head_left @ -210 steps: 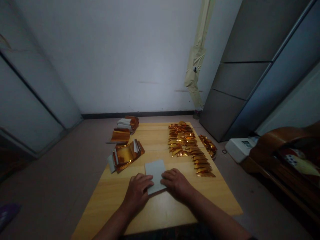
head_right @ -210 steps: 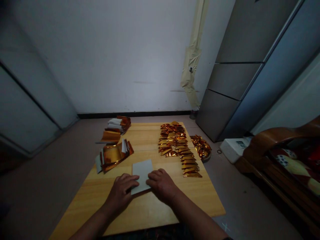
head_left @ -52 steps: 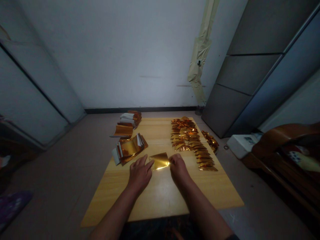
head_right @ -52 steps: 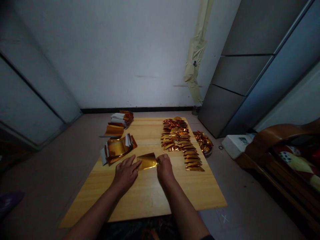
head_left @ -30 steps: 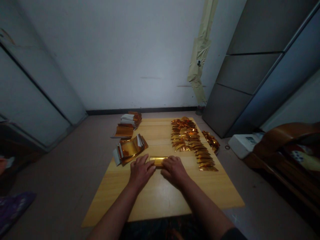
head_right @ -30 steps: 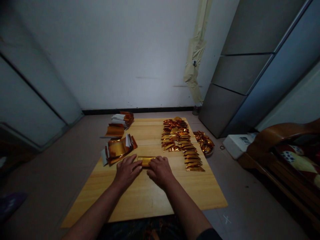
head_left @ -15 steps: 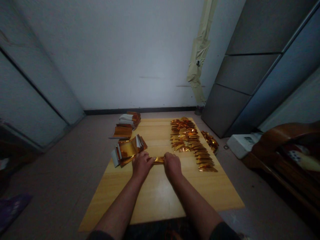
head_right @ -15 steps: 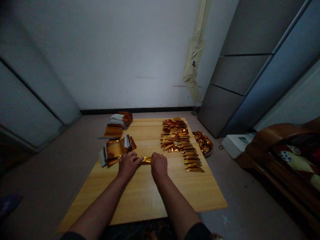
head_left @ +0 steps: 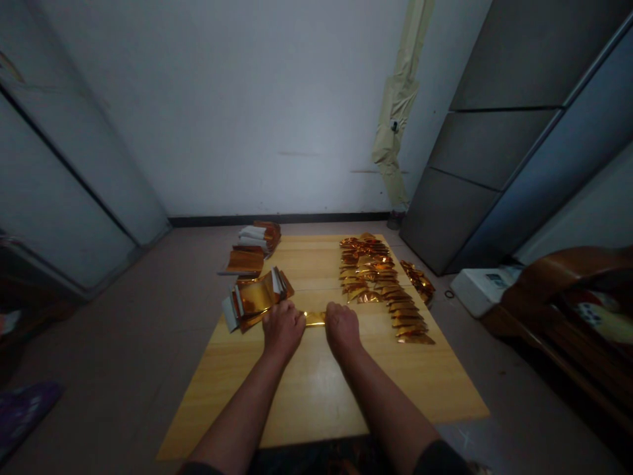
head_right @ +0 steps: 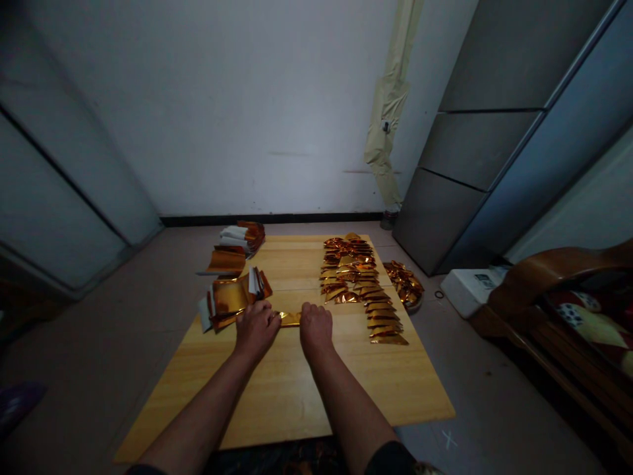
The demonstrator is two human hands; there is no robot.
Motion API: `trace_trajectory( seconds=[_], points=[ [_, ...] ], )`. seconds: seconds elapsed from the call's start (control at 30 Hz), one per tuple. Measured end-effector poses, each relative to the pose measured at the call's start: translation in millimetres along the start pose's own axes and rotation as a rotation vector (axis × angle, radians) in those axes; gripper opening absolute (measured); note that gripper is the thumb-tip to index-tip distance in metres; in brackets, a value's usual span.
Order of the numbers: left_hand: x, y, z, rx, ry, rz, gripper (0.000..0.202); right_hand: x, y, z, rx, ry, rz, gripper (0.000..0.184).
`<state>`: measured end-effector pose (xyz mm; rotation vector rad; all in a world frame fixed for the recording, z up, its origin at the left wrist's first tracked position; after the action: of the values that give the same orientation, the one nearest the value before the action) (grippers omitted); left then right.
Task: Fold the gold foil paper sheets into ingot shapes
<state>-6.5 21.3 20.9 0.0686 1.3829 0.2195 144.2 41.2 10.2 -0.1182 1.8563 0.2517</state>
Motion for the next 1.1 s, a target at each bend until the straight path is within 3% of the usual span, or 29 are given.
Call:
trace_trajectory(
  seconds=[0.43,0.57,0.67,0.8,0.93,1.1],
  points=[
    [0.4,0,3,0.003,0.083,0.015,0.022,1,1,-1,-0.006,-0.046,-0.009,0.016],
    [-3.5,-3,4,-0.023,0.114,0.077,0.013,-4,1,-1,0.039,-0.036,-0.012,0.015],
    [-4.9,-5,10,0.106,0.149,0.125,0.012,-11,0,2,0.060,0.011,0.013,0.011],
    [1.5,-4,16,0.266,0.186,0.069,0.018,-15,-1,0,0.003,0.072,-0.007,0.011],
    [6.4,2,14,0.240,0.150,0.007,0.018,-13,1,-4,0.081,0.163,-0.036,0.011],
    [4.3,2,7,0.202,0.045,-0.041,0.012,-13,-3,-12,0.183,0.225,0.031,0.015]
  ],
)
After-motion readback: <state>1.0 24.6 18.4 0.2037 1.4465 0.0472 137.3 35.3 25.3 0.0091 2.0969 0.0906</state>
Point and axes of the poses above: each hand's wrist, its own y-axis towards the middle knuckle, its own x-axis out of the palm, z = x × y, the point moved 4 cm from there along y, towards the middle knuckle, and after that the axes turned 9 degrees about y, right-handed, at the moved point
